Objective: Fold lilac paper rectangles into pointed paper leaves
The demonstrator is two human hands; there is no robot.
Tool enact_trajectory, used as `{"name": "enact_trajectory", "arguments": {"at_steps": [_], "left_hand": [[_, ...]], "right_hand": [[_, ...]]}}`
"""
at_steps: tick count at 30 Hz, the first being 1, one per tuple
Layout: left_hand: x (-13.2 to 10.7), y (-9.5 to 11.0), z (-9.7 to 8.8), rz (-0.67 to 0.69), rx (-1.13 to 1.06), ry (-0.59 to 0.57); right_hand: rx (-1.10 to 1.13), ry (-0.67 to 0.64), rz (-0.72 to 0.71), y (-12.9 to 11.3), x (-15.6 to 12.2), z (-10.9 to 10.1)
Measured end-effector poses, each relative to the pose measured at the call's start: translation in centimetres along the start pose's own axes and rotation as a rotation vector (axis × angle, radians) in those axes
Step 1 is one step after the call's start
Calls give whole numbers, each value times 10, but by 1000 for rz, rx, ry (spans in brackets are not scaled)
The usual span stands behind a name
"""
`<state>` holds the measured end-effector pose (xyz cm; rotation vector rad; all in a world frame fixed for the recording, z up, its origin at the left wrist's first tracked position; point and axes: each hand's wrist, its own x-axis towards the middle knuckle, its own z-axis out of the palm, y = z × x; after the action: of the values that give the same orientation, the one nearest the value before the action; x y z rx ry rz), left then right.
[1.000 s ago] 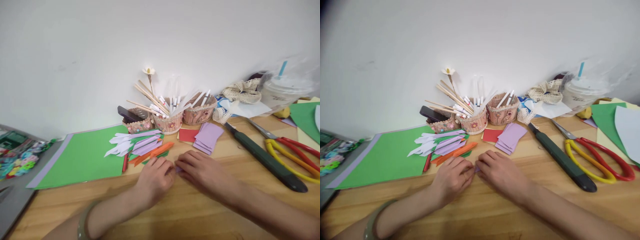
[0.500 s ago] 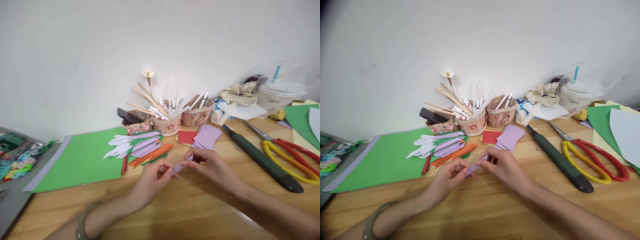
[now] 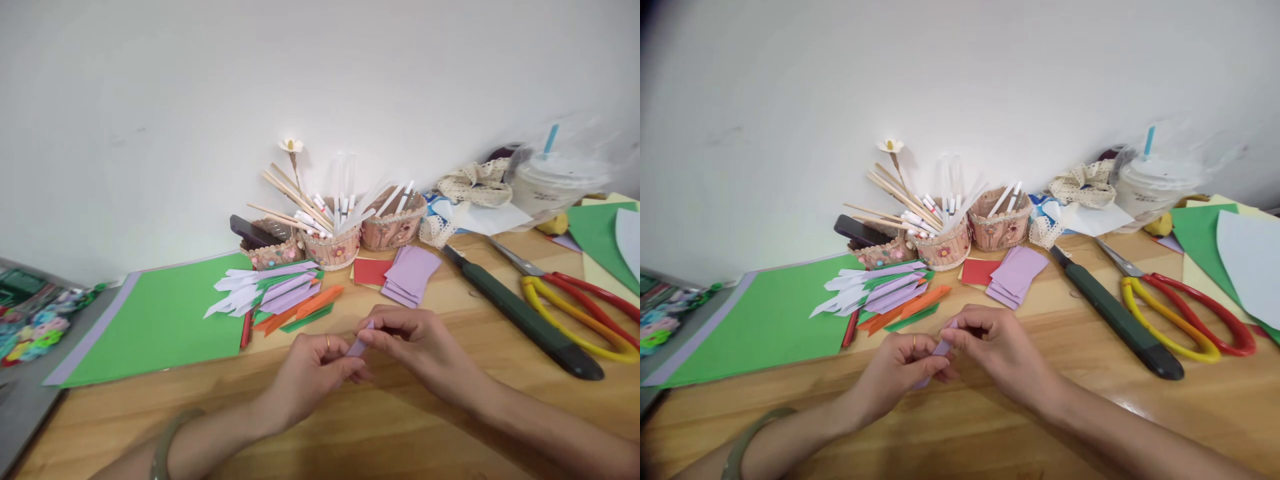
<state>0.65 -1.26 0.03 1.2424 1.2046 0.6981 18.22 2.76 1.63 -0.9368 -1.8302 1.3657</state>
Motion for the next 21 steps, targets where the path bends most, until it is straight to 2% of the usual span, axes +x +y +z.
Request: {"name": "enact_trajectory", "arguments": {"at_steps": [5, 10, 17, 21], "left_hand": [[1, 0, 2, -29, -126, -20], [2, 4, 0, -55, -127, -5], [2, 2, 3, -58, -129, 32], [1, 1, 4, -58, -124, 37]], "right_hand": [[-8, -74, -26, -2, -2, 0], [25, -153, -54, -3, -1, 1], [10, 4, 87, 0, 2, 3], [25, 13, 13, 0, 0, 3]]}}
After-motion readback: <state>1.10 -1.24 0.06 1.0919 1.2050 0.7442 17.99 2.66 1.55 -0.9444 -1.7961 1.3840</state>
